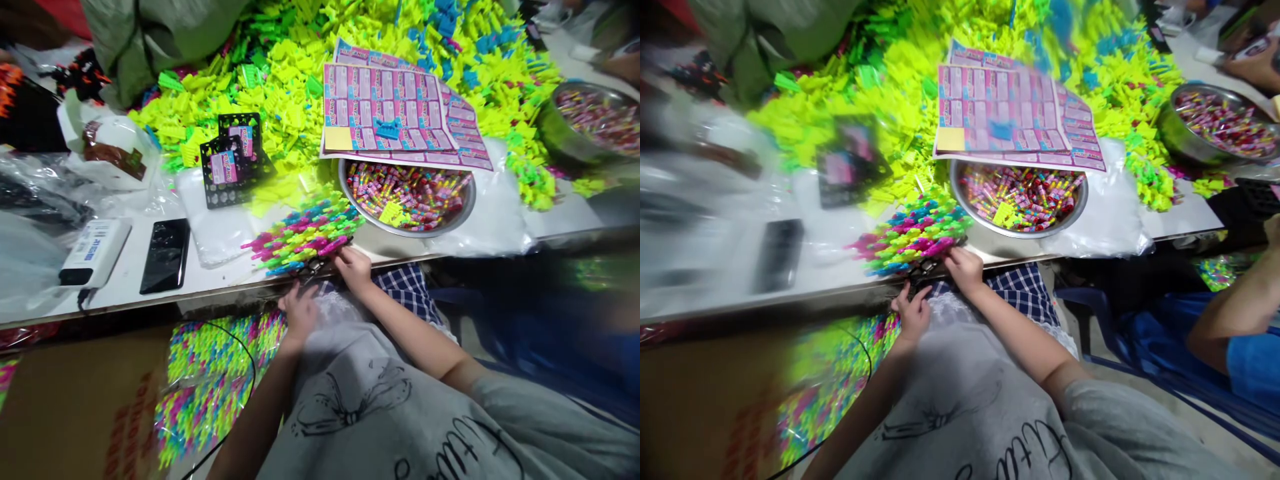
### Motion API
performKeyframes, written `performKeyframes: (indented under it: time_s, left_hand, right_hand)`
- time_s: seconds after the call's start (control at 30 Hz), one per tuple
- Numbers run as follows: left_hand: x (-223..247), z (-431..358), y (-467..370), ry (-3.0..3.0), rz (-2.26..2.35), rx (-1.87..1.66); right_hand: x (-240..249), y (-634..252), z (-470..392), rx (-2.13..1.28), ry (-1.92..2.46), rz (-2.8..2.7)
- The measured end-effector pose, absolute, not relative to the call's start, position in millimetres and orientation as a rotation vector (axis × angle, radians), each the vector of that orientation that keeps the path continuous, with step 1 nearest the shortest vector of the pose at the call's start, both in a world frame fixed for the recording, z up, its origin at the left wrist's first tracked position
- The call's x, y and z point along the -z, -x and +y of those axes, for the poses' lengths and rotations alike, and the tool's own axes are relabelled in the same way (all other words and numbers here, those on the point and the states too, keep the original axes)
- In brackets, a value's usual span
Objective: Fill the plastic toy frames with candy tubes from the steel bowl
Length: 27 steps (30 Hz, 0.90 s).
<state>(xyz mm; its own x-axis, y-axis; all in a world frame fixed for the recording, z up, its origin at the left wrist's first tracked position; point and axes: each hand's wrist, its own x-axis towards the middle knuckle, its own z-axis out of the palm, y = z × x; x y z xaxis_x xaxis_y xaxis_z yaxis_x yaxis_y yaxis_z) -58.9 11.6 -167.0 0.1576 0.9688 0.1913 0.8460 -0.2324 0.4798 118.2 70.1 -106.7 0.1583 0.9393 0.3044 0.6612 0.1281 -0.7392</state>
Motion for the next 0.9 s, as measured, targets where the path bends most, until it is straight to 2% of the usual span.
performKeyframes:
  time_s: [0.9]
  left_hand:
    - [166.8,15.1,64.2,-2.236,1.783,-0.711]
  right_hand:
    - [99.2,-112.5,71.1,-0.312,1.766,-1.703]
